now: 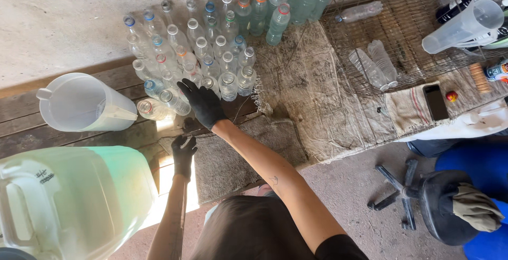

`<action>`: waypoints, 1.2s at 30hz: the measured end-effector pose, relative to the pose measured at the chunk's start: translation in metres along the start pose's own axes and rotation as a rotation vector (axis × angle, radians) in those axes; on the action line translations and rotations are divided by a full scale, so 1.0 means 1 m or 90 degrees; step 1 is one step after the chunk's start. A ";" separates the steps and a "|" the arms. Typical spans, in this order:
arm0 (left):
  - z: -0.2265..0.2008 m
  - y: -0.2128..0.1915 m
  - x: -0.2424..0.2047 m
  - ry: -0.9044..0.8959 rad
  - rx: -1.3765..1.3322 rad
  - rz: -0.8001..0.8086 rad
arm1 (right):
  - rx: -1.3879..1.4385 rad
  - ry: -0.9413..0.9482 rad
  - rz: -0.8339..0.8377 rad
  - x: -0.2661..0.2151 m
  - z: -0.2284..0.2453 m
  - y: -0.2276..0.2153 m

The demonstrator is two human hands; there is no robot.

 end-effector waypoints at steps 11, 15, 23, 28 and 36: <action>0.087 -0.072 0.038 -0.008 -0.117 0.013 | -0.023 -0.026 -0.007 -0.012 -0.004 -0.036; 0.064 -0.056 0.017 0.031 -0.092 0.025 | -0.026 -0.024 -0.004 -0.012 -0.010 -0.029; 0.035 -0.045 0.001 0.050 -0.070 0.025 | 0.026 -0.017 0.054 -0.015 -0.023 -0.010; 0.033 -0.038 0.010 0.028 -0.065 0.007 | 0.125 -0.052 0.078 -0.017 -0.025 0.002; 0.000 -0.008 0.013 0.055 -0.017 -0.005 | 0.193 -0.025 0.101 0.003 -0.031 -0.006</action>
Point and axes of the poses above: each hand's wrist, its own x-axis towards the middle knuckle, its own y-axis out of the palm, z = x × y, the point moved 6 cm from there along x, towards the middle knuckle, and after that the axes turned 7 degrees about y, right-handed, at the moved point
